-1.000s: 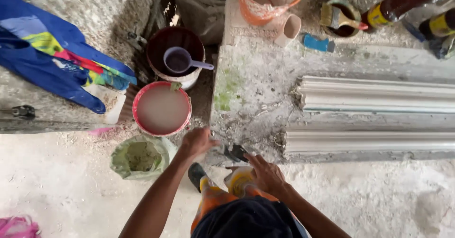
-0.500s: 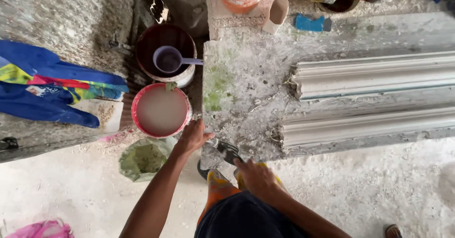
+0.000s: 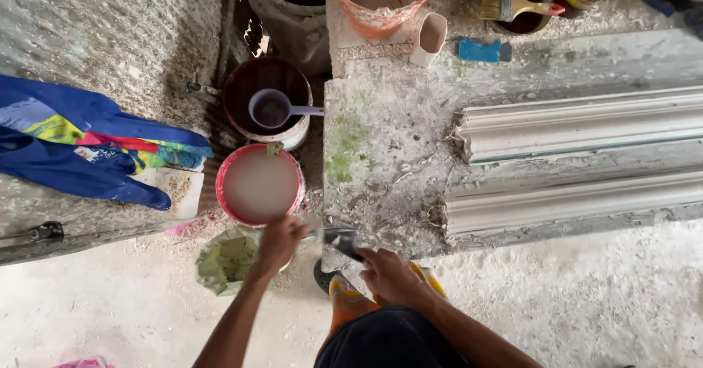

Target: The person cleans long white molding pieces placed on a workbench using a small brush. They scrub the surface and grooves of the molding, moving the brush back and forth to remove dust and debris. The person also wipes the workbench surface with their hand and adjusts the position of the molding pieces during the process.

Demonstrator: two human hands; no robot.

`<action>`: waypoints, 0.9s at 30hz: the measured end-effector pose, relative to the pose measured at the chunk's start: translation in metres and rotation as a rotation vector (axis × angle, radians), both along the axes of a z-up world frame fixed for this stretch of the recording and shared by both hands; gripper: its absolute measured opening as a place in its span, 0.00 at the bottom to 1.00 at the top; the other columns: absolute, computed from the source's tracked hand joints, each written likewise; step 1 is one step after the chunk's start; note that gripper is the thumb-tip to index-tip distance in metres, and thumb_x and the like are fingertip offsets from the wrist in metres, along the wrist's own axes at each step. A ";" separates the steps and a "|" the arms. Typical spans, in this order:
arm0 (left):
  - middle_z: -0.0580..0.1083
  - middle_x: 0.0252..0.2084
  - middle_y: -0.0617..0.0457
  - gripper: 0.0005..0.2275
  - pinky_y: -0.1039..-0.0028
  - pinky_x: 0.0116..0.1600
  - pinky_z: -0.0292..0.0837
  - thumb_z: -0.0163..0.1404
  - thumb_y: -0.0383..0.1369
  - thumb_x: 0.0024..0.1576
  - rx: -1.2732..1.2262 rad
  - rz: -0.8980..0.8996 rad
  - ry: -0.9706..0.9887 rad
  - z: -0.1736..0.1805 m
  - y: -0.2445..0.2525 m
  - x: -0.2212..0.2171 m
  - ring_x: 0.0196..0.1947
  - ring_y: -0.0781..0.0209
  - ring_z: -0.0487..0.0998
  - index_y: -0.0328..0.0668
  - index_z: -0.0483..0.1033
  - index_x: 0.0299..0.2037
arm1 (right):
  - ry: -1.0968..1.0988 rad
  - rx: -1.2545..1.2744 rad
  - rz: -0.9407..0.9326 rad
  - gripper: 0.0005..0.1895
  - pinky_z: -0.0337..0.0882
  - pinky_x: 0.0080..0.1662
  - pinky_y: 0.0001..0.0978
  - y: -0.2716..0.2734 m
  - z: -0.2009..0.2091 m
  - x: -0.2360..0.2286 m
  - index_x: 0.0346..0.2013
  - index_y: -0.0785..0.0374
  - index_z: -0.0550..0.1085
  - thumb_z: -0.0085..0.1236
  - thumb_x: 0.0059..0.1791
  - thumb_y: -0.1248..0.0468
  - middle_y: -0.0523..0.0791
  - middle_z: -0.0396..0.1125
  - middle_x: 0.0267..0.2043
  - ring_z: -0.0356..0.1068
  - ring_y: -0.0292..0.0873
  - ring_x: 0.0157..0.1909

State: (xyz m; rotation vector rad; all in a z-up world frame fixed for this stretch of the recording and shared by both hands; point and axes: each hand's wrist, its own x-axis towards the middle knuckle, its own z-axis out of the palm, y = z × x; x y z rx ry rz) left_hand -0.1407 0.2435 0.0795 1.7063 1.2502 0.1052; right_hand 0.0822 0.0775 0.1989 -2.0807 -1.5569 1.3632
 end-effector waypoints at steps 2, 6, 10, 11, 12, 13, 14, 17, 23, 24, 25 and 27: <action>0.81 0.32 0.47 0.17 0.64 0.40 0.76 0.55 0.47 0.58 0.049 0.164 0.001 -0.015 -0.016 -0.059 0.31 0.57 0.82 0.38 0.79 0.36 | 0.187 -0.243 -0.119 0.19 0.72 0.28 0.40 0.026 0.036 -0.012 0.58 0.60 0.71 0.51 0.52 0.60 0.50 0.72 0.34 0.74 0.46 0.28; 0.78 0.35 0.49 0.20 0.69 0.37 0.68 0.55 0.50 0.62 0.067 0.647 0.099 -0.053 -0.068 -0.157 0.34 0.61 0.76 0.36 0.78 0.44 | 0.729 -0.542 -0.411 0.15 0.79 0.28 0.37 0.045 -0.104 -0.023 0.49 0.78 0.72 0.51 0.55 0.66 0.53 0.74 0.36 0.79 0.42 0.31; 0.67 0.29 0.50 0.23 0.69 0.29 0.62 0.52 0.53 0.64 -0.404 0.909 -0.123 -0.022 -0.109 -0.156 0.26 0.62 0.65 0.36 0.77 0.49 | 0.429 -0.685 -0.480 0.11 0.70 0.22 0.32 0.050 -0.117 0.002 0.46 0.70 0.73 0.52 0.53 0.64 0.53 0.75 0.35 0.70 0.39 0.22; 0.66 0.29 0.55 0.19 0.71 0.28 0.61 0.56 0.48 0.57 -0.476 0.973 -0.247 -0.009 -0.117 -0.148 0.25 0.66 0.63 0.41 0.75 0.50 | 0.388 -0.621 -0.420 0.14 0.69 0.22 0.34 0.045 -0.111 0.017 0.45 0.73 0.73 0.52 0.54 0.62 0.54 0.76 0.35 0.69 0.42 0.22; 0.65 0.28 0.60 0.20 0.74 0.28 0.60 0.61 0.42 0.51 -0.557 1.040 -0.367 0.004 -0.133 -0.141 0.25 0.70 0.61 0.46 0.73 0.51 | 0.345 -0.569 -0.358 0.16 0.68 0.21 0.37 0.034 -0.104 0.032 0.44 0.75 0.73 0.52 0.55 0.60 0.55 0.77 0.34 0.68 0.44 0.21; 0.65 0.28 0.60 0.20 0.74 0.28 0.60 0.61 0.42 0.51 -0.569 1.055 -0.370 0.010 -0.145 -0.137 0.25 0.70 0.61 0.46 0.73 0.51 | 0.334 -0.582 -0.348 0.16 0.68 0.21 0.37 0.021 -0.087 0.035 0.44 0.75 0.73 0.52 0.55 0.60 0.55 0.77 0.34 0.68 0.44 0.21; 0.64 0.28 0.60 0.19 0.75 0.28 0.59 0.61 0.42 0.52 -0.600 1.064 -0.461 0.015 -0.154 -0.131 0.24 0.71 0.60 0.46 0.73 0.50 | 0.184 -0.408 -0.239 0.17 0.69 0.24 0.41 0.011 -0.070 0.040 0.49 0.71 0.73 0.51 0.55 0.59 0.56 0.76 0.33 0.70 0.47 0.22; 0.62 0.28 0.61 0.17 0.76 0.27 0.58 0.59 0.43 0.55 -0.718 1.157 -0.664 0.014 -0.178 -0.116 0.23 0.72 0.59 0.47 0.69 0.48 | -0.187 -0.121 0.015 0.21 0.72 0.30 0.51 -0.033 -0.058 0.026 0.59 0.60 0.69 0.50 0.54 0.56 0.59 0.73 0.33 0.72 0.54 0.27; 0.65 0.29 0.62 0.15 0.75 0.28 0.62 0.52 0.47 0.58 -0.787 1.224 -0.696 0.038 -0.173 -0.097 0.23 0.70 0.62 0.47 0.70 0.46 | -0.526 0.132 0.176 0.30 0.73 0.26 0.51 0.013 -0.098 -0.025 0.71 0.53 0.59 0.46 0.54 0.59 0.58 0.67 0.39 0.70 0.55 0.27; 0.65 0.29 0.62 0.15 0.74 0.29 0.65 0.51 0.48 0.58 -0.767 1.166 -0.669 0.046 -0.171 -0.096 0.23 0.70 0.63 0.48 0.71 0.45 | -0.484 0.157 0.090 0.30 0.72 0.20 0.41 0.030 -0.099 -0.032 0.73 0.55 0.56 0.43 0.55 0.62 0.56 0.67 0.37 0.69 0.46 0.22; 0.65 0.29 0.62 0.15 0.74 0.29 0.65 0.51 0.48 0.58 -0.768 1.181 -0.669 0.051 -0.170 -0.096 0.23 0.70 0.63 0.48 0.71 0.45 | -0.480 0.154 0.103 0.30 0.72 0.20 0.41 0.051 -0.088 -0.033 0.73 0.55 0.56 0.43 0.55 0.62 0.56 0.67 0.37 0.69 0.46 0.22; 0.65 0.27 0.59 0.16 0.75 0.32 0.70 0.49 0.47 0.61 -0.702 1.108 -0.693 0.060 -0.167 -0.099 0.24 0.71 0.65 0.43 0.72 0.44 | -0.694 0.142 0.187 0.25 0.63 0.13 0.31 0.089 -0.066 -0.035 0.73 0.57 0.56 0.40 0.59 0.61 0.57 0.65 0.38 0.65 0.41 0.16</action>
